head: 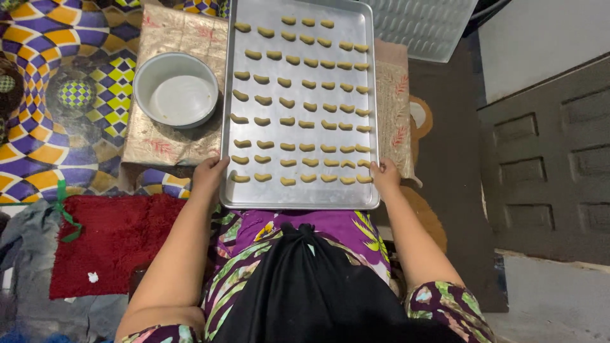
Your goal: Shaping dough into crescents, arranging them on a baking tray, and placing the tray into an industrial oven.
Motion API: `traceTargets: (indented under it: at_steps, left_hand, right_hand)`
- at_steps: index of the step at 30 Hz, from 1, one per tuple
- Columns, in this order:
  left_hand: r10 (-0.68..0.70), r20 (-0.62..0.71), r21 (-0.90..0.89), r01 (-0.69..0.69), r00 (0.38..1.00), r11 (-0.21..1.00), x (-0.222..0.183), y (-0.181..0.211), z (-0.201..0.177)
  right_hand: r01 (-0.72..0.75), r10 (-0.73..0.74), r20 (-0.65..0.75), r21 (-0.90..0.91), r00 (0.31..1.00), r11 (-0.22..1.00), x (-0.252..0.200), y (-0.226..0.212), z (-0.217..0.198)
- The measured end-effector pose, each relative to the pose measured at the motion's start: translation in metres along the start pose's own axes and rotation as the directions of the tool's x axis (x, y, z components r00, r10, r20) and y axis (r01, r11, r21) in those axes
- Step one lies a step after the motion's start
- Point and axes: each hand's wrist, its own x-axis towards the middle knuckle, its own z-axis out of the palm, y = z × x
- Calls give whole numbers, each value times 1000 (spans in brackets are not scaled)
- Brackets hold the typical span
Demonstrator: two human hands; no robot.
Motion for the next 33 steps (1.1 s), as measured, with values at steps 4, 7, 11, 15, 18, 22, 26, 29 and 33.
traceTargets:
  at_steps: [4, 7, 11, 15, 18, 22, 26, 29, 33]
  left_hand:
    - [-35, -20, 33, 36, 999, 999, 14, -2, 6]
    - [28, -41, 16, -27, 999, 1000, 15, 3, 7]
    - [72, -84, 112, -63, 994, 992, 16, 9, 12]
    - [46, -88, 102, -37, 995, 994, 34, 16, 15]
    - [138, -46, 270, -120, 989, 955, 57, 15, 15]
    - [235, 7, 448, -213, 972, 868, 33, 63, 6]
    - [128, 43, 509, -132, 991, 850, 19, 75, 10]
    - [82, 15, 596, -75, 997, 800, 29, 52, 19]
    - [109, -65, 635, -43, 992, 771, 25, 32, 23]
  right_hand:
    - [3, -2, -13, 28, 1000, 1000, 26, 22, 11]
    - [-20, 20, -2, -75, 1000, 997, 28, 13, 13]
    - [-106, 103, -37, -113, 994, 988, 35, 1, 14]
    - [-109, 108, -16, -89, 994, 990, 54, -25, 17]
    - [-57, 60, 24, -122, 998, 991, 87, -30, 22]
    - [-50, 63, 68, -175, 996, 983, 122, -24, 36]
    - [-131, 149, 131, -137, 980, 982, 117, -55, 20]
    - [-115, 145, 148, -193, 978, 974, 120, -85, 17]
    - [-113, 149, 122, -267, 981, 957, 104, -91, 17]
